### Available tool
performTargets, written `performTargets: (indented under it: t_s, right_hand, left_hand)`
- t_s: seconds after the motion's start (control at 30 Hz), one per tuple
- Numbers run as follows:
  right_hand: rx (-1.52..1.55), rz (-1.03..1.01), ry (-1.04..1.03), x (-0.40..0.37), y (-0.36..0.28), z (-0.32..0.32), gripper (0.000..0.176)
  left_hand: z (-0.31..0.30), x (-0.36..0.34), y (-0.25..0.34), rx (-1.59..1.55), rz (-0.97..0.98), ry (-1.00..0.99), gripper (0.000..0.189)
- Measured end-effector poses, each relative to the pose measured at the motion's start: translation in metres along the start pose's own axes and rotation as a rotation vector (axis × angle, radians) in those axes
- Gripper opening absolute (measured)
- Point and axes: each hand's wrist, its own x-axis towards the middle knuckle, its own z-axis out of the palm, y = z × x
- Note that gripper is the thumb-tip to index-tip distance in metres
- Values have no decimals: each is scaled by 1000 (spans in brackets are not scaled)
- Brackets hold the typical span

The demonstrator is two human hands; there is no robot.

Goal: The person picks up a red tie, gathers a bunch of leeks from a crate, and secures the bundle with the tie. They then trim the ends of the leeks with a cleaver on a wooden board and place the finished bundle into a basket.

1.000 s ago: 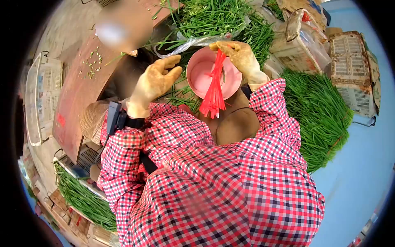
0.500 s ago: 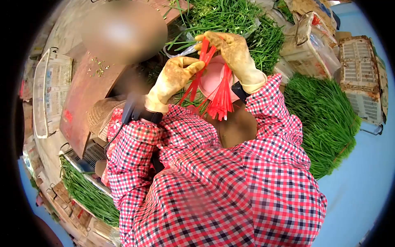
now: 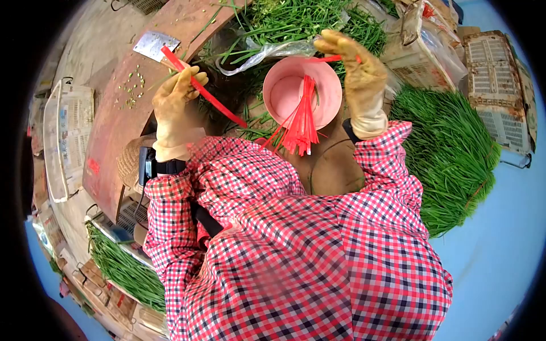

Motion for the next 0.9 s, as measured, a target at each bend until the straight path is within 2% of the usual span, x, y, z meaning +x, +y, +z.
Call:
performTargets:
  t_s: [0.1, 0.17, 0.27, 0.37, 0.4, 0.43, 0.5, 0.53, 0.6, 0.67, 0.7, 0.73, 0.77, 0.83, 0.87, 0.9]
  right_hand:
    - [405, 134, -129, -34, 52, 2, 33]
    - [285, 334, -127, -78, 104, 5, 41]
    - [-604, 165, -452, -104, 119, 27, 51]
    - [-811, 184, -687, -117, 98, 15, 58]
    - [-789, 211, -647, -122, 102, -6, 62]
    - [-677, 397, -476, -126, 95, -21, 58]
    - [-795, 654, -247, -145, 104, -61, 52]
    - [-691, 864, -105, -167, 136, -89, 49]
    - [-669, 1189, 23, -175, 146, -94, 54]
    - [-208, 1448, 103, -191, 184, -112, 67]
    - [-457, 1320, -353, -221, 237, -127, 71]
    - [-869, 1000, -845, -249, 289, -141, 74]
    - [-1133, 627, -1096, -276, 338, -154, 78]
    - [-1355, 684, -1090, -212, 246, -78, 70]
    - [-1424, 710, -1148, -230, 282, -79, 60]
    - [-1401, 741, -1138, -230, 275, -78, 53]
  left_hand:
    - [-4, 0, -6, -16, -3, 18, 29]
    - [-7, -1, -7, -26, -3, 12, 30]
    - [-10, -3, -13, -42, -19, 10, 31]
    - [-19, -7, -13, -34, -27, 1, 33]
    - [-23, -9, -15, -29, -31, -7, 34]
    - [-29, -8, -21, -51, -42, 0, 36]
    - [-30, -10, -22, -61, -20, 35, 34]
    - [-30, -11, -23, -45, -23, 40, 35]
    - [-30, -13, -27, -36, -47, 41, 35]
    - [-31, -14, -29, -35, -51, 50, 36]
    - [-32, -13, -31, -29, -62, 46, 38]
    - [-35, -12, -33, -20, -74, 40, 40]
    - [-35, -11, -34, -11, -86, 33, 42]
    - [-32, -11, -33, -30, -76, 71, 37]
    - [-38, -9, -29, -25, -86, 81, 37]
    - [-38, -10, -29, -21, -92, 90, 37]
